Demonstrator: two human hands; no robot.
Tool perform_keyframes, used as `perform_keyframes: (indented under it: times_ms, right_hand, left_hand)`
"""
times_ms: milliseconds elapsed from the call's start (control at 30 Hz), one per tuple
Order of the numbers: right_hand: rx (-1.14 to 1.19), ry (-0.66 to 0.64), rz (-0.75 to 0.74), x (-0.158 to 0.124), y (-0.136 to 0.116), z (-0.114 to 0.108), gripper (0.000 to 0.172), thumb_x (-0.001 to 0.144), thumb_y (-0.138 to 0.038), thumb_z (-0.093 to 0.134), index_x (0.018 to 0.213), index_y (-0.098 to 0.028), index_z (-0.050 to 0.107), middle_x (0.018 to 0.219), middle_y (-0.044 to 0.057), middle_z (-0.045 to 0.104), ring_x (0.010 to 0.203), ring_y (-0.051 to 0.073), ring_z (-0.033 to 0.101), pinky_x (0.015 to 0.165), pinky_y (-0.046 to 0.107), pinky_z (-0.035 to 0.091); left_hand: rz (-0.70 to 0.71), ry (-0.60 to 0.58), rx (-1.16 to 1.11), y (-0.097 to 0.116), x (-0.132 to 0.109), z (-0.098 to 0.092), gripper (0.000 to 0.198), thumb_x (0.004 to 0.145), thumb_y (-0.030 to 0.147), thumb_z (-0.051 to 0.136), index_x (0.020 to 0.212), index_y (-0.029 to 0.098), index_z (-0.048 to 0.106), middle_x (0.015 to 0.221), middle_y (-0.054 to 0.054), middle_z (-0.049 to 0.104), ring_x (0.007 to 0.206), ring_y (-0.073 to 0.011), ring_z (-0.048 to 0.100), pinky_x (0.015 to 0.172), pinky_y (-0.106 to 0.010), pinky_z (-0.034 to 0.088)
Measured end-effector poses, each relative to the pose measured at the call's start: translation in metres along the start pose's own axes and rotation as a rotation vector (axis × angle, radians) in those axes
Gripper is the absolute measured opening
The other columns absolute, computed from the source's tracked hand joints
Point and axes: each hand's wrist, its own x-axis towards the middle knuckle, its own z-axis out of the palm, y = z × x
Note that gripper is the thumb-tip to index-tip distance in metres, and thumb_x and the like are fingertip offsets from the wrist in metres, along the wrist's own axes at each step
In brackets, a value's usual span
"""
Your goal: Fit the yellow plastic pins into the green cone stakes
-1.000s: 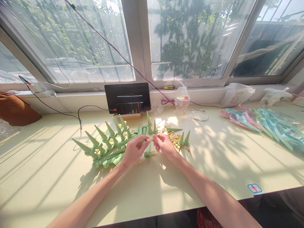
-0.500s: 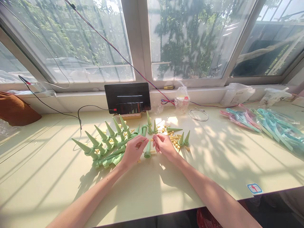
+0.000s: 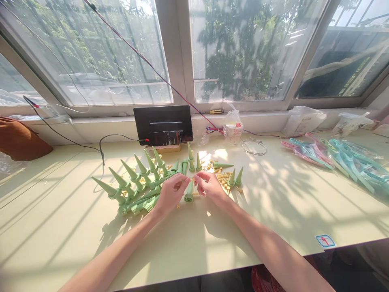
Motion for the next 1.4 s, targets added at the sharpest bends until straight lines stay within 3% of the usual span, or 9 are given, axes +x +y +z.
perform_keyframes:
  times_ms: [400, 767, 1033, 1400]
  right_hand:
    - [-0.006, -0.002, 0.019, 0.002, 0.005, 0.002, 0.051, 0.088, -0.064, 0.055, 0.064, -0.019, 0.047, 0.053, -0.005, 0.044, 0.039, 0.007, 0.038, 0.041, 0.022, 0.027]
    - [0.008, -0.032, 0.017, 0.0, 0.003, 0.0, 0.043, 0.086, -0.059, 0.061, 0.074, -0.018, 0.058, 0.065, -0.002, 0.054, 0.044, 0.007, 0.044, 0.043, 0.023, 0.031]
    - [0.183, 0.021, 0.113, 0.0, -0.006, 0.001, 0.046, 0.078, -0.061, 0.068, 0.07, -0.018, 0.052, 0.065, -0.005, 0.047, 0.045, 0.005, 0.037, 0.044, 0.023, 0.025]
    - [0.333, -0.001, 0.13, 0.003, -0.003, -0.005, 0.041, 0.076, -0.058, 0.072, 0.081, -0.018, 0.06, 0.07, -0.003, 0.046, 0.049, 0.006, 0.034, 0.047, 0.023, 0.02]
  left_hand:
    - [0.027, -0.004, 0.022, -0.005, -0.001, 0.002, 0.032, 0.096, 0.037, 0.048, 0.072, 0.018, 0.057, 0.068, 0.001, 0.046, 0.056, -0.0101, 0.037, 0.053, -0.024, 0.031]
    - [0.011, -0.007, 0.011, -0.004, -0.001, 0.002, 0.033, 0.096, 0.038, 0.048, 0.072, 0.018, 0.056, 0.068, 0.001, 0.049, 0.056, -0.0098, 0.04, 0.052, -0.024, 0.033]
    - [-0.006, -0.009, 0.004, -0.002, 0.0, 0.001, 0.037, 0.097, 0.041, 0.046, 0.069, 0.018, 0.056, 0.066, 0.0, 0.048, 0.053, -0.0098, 0.039, 0.049, -0.024, 0.032]
    - [0.013, -0.008, 0.034, -0.006, 0.001, 0.002, 0.037, 0.097, 0.04, 0.046, 0.07, 0.018, 0.059, 0.065, 0.001, 0.05, 0.054, -0.0102, 0.04, 0.052, -0.024, 0.033]
